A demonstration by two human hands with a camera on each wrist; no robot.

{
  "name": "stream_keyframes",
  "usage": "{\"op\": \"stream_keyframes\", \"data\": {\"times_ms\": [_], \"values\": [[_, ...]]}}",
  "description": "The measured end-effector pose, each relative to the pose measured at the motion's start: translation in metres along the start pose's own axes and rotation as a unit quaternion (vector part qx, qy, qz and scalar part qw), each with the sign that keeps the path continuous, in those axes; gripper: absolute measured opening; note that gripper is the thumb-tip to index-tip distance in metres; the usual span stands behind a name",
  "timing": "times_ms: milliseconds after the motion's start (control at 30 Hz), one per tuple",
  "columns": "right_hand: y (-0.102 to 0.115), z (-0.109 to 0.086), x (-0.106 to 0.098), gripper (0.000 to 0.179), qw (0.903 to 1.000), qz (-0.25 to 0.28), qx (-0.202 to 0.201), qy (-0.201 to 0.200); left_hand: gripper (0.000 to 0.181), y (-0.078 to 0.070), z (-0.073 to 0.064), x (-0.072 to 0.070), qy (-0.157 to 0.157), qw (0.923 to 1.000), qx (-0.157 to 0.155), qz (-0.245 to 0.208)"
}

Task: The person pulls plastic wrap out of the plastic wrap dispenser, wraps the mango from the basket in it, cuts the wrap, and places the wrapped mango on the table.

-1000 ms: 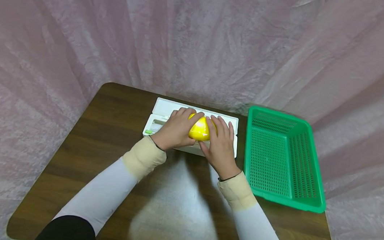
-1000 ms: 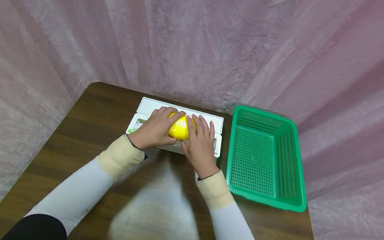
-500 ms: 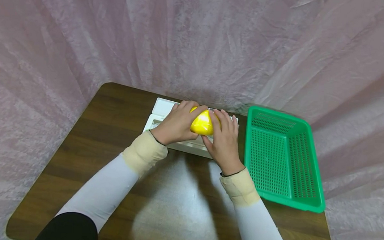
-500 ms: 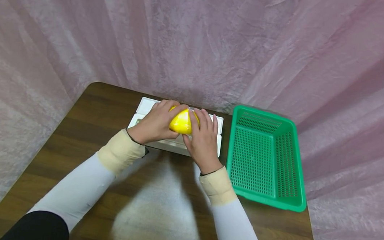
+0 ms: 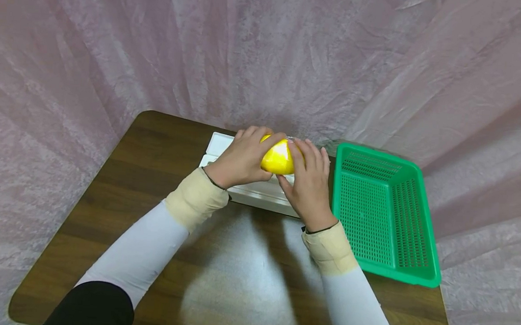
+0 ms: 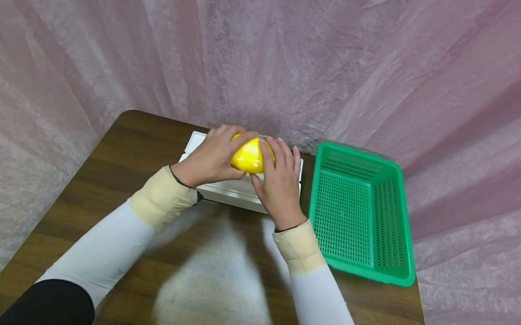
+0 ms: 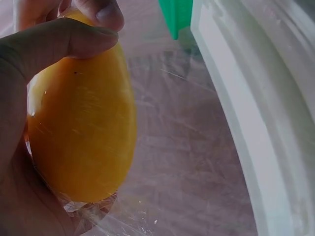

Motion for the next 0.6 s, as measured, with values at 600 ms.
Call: {"op": "stream_keyframes", "data": {"times_ms": [600], "values": [[0.01,0.016,-0.022,0.076,0.9992,0.014,0.007,-0.038,0.08,-0.006,0.009,-0.028,-0.03,0.9994,0.015,-0.008]]}}
Point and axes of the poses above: each hand's wrist, its own z-axis towards the middle knuckle, its own x-axis out of the palm, y = z × x, the point moved 4 cm from there along z, towards the middle knuckle, and after that the axes turned 9 degrees about x, right-handed, at the moved point
